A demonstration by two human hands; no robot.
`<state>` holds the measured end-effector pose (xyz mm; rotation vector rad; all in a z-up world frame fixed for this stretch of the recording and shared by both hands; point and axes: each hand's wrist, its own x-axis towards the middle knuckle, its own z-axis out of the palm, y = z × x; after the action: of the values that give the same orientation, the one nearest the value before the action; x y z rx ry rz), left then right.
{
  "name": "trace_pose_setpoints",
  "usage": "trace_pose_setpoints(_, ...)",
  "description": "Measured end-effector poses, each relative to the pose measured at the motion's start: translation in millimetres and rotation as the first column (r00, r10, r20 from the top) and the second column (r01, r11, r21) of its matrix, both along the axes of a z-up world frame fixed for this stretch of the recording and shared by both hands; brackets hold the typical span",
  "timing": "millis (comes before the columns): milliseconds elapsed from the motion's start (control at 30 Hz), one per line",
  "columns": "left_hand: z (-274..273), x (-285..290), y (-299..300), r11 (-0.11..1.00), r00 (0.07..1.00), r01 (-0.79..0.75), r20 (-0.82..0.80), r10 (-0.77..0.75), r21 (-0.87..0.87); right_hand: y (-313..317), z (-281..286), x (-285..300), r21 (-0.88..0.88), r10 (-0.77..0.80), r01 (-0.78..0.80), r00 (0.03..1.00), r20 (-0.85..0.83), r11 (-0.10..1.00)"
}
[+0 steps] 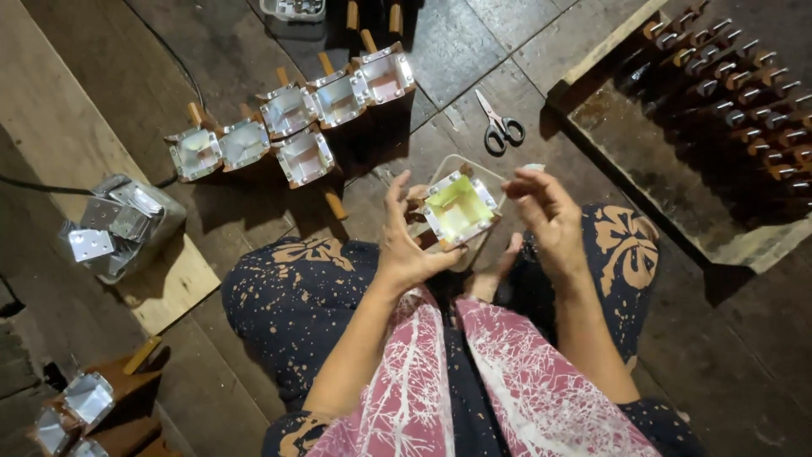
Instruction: Assembling small wooden boxes by applying glue to the edges and fitting the pieces together.
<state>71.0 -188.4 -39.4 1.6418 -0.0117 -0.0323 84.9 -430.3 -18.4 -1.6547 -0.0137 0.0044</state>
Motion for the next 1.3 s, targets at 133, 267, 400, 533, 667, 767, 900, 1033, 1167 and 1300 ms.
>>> trace_pose_setpoints(133,10.3,-4.5,-15.9,0.983,0.987,-0.111,0.134,0.092,0.144,19.8,-16.5,-17.5,0.154,-0.158,0.169,0.984,-0.082,0.974)
trace_pose_setpoints(267,6.2,-10.0,-32.9,0.921,0.93,-0.311,0.276,0.244,0.234,43.8,-23.3,-36.6,0.31,-0.209,0.33,0.907,-0.365,0.892)
trace_pose_setpoints(400,2.0,-15.1,-42.1,0.946,0.942,-0.303,0.188,0.279,0.117,37.9,-49.4,-33.1,0.304,-0.157,0.242,0.947,-0.279,0.921)
trace_pose_setpoints(533,-3.1,-12.9,-50.2,0.765,0.886,-0.407,-0.418,0.198,-0.499,34.7,-27.2,-28.3,0.32,-0.414,0.498,0.861,-0.295,0.806)
trace_pose_setpoints(667,-47.0,-6.0,-41.6,0.392,0.615,-0.651,-0.754,-0.23,-0.65,23.1,-24.5,-32.1,0.052,-0.533,0.542,0.799,0.278,0.839)
trace_pose_setpoints(767,-29.7,2.0,-40.4,0.399,0.585,-0.628,-0.743,-0.326,-0.668,24.3,-30.5,-35.2,-0.017,-0.366,0.396,0.864,0.345,0.918)
trace_pose_setpoints(900,-51.3,-4.5,-32.2,0.305,0.567,-0.724,-0.785,-0.249,-0.619,34.0,-45.0,-31.0,-0.129,-0.078,0.146,0.902,0.425,0.981)
trace_pose_setpoints(1033,-12.1,-17.3,-45.6,0.531,0.688,-0.653,-0.717,0.116,-0.541,33.2,-58.0,-39.1,-0.505,-0.027,0.258,0.907,0.42,0.823)
trace_pose_setpoints(1167,-11.8,-15.0,-43.0,0.827,0.904,-0.426,-0.212,0.371,-0.366,37.2,-21.8,-33.1,0.097,-0.23,0.225,0.972,0.046,0.969)
trace_pose_setpoints(1300,-15.8,-13.3,-40.3,0.887,0.895,-0.441,0.012,0.446,-0.137,47.1,-38.8,-34.4,0.062,-0.316,0.314,0.949,0.011,0.947)
